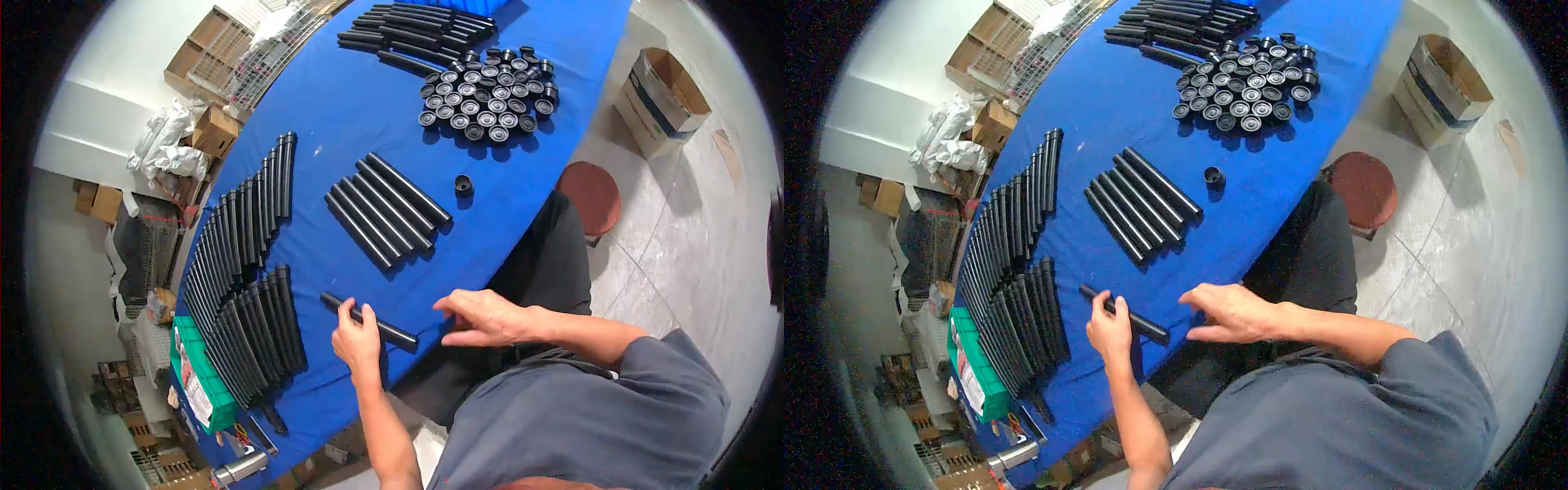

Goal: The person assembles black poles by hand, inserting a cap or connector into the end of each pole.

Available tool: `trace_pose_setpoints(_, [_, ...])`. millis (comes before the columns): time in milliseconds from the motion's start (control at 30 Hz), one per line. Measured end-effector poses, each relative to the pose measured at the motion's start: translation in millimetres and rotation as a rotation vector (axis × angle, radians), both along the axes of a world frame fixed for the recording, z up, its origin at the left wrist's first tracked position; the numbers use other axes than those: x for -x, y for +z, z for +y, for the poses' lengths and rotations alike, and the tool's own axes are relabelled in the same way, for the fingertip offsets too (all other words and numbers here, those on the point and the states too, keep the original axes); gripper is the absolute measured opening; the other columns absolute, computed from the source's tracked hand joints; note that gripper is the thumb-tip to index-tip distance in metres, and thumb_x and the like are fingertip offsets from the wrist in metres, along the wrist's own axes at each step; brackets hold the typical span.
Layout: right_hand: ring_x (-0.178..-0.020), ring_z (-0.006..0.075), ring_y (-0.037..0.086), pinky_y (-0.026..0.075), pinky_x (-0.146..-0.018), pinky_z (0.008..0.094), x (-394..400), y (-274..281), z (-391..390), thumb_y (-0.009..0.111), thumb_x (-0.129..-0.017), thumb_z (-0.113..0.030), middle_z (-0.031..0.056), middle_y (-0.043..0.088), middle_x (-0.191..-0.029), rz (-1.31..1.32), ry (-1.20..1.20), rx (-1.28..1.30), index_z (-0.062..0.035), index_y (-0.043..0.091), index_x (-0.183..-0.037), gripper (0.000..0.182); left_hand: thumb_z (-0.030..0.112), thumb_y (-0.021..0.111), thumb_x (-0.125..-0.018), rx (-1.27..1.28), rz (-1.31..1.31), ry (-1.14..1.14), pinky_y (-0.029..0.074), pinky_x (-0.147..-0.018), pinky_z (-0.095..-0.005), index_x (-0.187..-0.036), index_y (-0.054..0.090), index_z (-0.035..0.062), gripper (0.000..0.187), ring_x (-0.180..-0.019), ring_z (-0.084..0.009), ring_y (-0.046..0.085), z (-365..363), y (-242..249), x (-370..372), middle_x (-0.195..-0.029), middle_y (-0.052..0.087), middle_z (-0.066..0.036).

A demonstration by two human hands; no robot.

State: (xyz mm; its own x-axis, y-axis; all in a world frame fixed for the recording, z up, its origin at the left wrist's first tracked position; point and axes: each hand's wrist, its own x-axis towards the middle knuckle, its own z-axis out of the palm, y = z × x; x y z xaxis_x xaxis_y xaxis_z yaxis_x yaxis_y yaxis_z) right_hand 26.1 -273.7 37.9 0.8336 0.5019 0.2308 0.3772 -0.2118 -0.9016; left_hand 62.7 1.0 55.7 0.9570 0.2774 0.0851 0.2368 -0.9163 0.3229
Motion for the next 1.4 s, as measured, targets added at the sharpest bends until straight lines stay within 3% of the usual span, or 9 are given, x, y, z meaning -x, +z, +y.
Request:
trace_pose_setpoints(133, [-0.089, 0.0421, 0.068, 0.057, -0.073, 0.0504, 2.8, 5.4, 19.2, 0.079, -0.087, -0.028, 0.0222, 0.062, -0.104, -0.015, 0.063, 0.181, -0.0013, 0.052, -0.127, 0.055, 0.027, 0.074, -0.096, 0.466, -0.028, 0.060, 0.046, -0.051, -0.0275, -0.112, 0.069, -0.0012, 0.033, -0.052, -0.0078, 0.056, 3.7, -19.6, 36.3, -0.063, 0.062, -0.002])
trace_pose_setpoints(300, [-0.089, 0.0384, 0.067, 0.058, -0.070, 0.0473, 3.0, -3.2, 24.6, 0.080, -0.081, -0.017, 0.0167, 0.059, -0.101, -0.083, 0.046, 0.244, -0.0037, 0.057, -0.115, 0.043, 0.021, 0.069, -0.100, 0.809, 0.086, 0.102, 0.040, -0.050, -0.0232, -0.123, 0.067, -0.0012, 0.032, -0.054, -0.0058, 0.053, -4.5, -7.4, 72.0, -0.066, 0.061, 0.000])
trace_pose_setpoints(400, [-0.087, 0.0353, 0.067, 0.057, -0.067, 0.0467, 9.4, -0.3, 25.4, 0.078, -0.080, -0.017, 0.0150, 0.057, -0.097, -0.158, 0.026, 0.345, -0.0046, 0.056, -0.107, 0.037, 0.013, 0.072, -0.097, 0.561, -0.095, -0.074, 0.039, -0.054, -0.0224, -0.137, 0.063, -0.0001, 0.043, -0.059, -0.0036, 0.050, -8.8, -1.7, 81.5, -0.067, 0.059, 0.003])
trace_pose_setpoints(500, [-0.081, 0.0328, 0.064, 0.055, -0.061, 0.0465, 10.8, -9.8, 27.4, 0.075, -0.080, -0.016, 0.0124, 0.054, -0.093, -0.164, -0.008, 0.425, -0.0055, 0.055, -0.096, 0.028, 0.012, 0.082, -0.084, 0.168, -0.336, -0.418, 0.053, -0.083, -0.0374, -0.131, 0.067, 0.0020, 0.051, -0.091, -0.0242, 0.066, -10.5, 0.6, 77.8, -0.101, 0.071, -0.011])
trace_pose_setpoints(600, [-0.077, 0.0303, 0.065, 0.054, -0.061, 0.0432, 5.7, 4.2, 19.2, 0.076, -0.082, -0.016, 0.0121, 0.056, -0.091, -0.141, -0.010, 0.308, -0.0045, 0.061, -0.101, 0.027, 0.021, 0.088, -0.075, 0.159, -0.272, -0.547, 0.043, -0.110, -0.0484, -0.129, 0.067, 0.0037, 0.060, -0.128, -0.0363, 0.057, -19.7, 6.3, 76.3, -0.128, 0.067, -0.014])
trace_pose_setpoints(800, [-0.077, 0.0253, 0.066, 0.053, -0.066, 0.0368, -1.4, 38.6, 17.1, 0.078, -0.086, -0.010, 0.0127, 0.067, -0.092, 0.147, 0.023, -0.199, -0.0033, 0.065, -0.122, 0.039, 0.000, 0.074, -0.075, 0.241, -0.386, -0.525, 0.048, -0.107, -0.0527, -0.116, 0.069, 0.0035, 0.042, -0.110, -0.0340, 0.069, -19.8, -2.2, 74.3, -0.116, 0.073, -0.013])
trace_pose_setpoints(933, [-0.081, 0.0228, 0.067, 0.055, -0.072, 0.0350, -7.0, 50.3, 22.3, 0.076, -0.089, -0.008, 0.0123, 0.069, -0.096, 0.196, 0.096, -0.373, -0.0043, 0.064, -0.130, 0.044, -0.006, 0.075, -0.075, 0.386, -0.328, -0.467, 0.054, -0.098, -0.0456, -0.117, 0.067, 0.0019, 0.043, -0.105, -0.0346, 0.070, -19.2, 13.4, 78.8, -0.117, 0.073, -0.015])
trace_pose_setpoints(1233, [-0.077, 0.0283, 0.067, 0.055, -0.071, 0.0390, -13.2, 55.7, 37.1, 0.074, -0.091, -0.018, 0.0114, 0.065, -0.084, 0.131, 0.081, -0.397, -0.0016, 0.064, -0.121, 0.035, -0.009, 0.073, -0.075, 0.295, -0.383, -0.453, 0.056, -0.092, -0.0393, -0.122, 0.067, 0.0006, 0.048, -0.103, -0.0313, 0.070, -16.4, 21.5, 76.2, -0.118, 0.072, -0.014])
trace_pose_setpoints(1400, [-0.083, 0.0299, 0.068, 0.056, -0.072, 0.0412, -16.4, 56.7, 41.1, 0.076, -0.090, -0.023, 0.0141, 0.064, -0.096, 0.063, 0.049, -0.350, -0.0012, 0.061, -0.120, 0.041, -0.006, 0.075, -0.081, 0.370, -0.334, -0.357, 0.054, -0.096, -0.0388, -0.121, 0.066, -0.0007, 0.041, -0.106, -0.0274, 0.069, -5.5, 16.5, 77.8, -0.116, 0.072, -0.013])
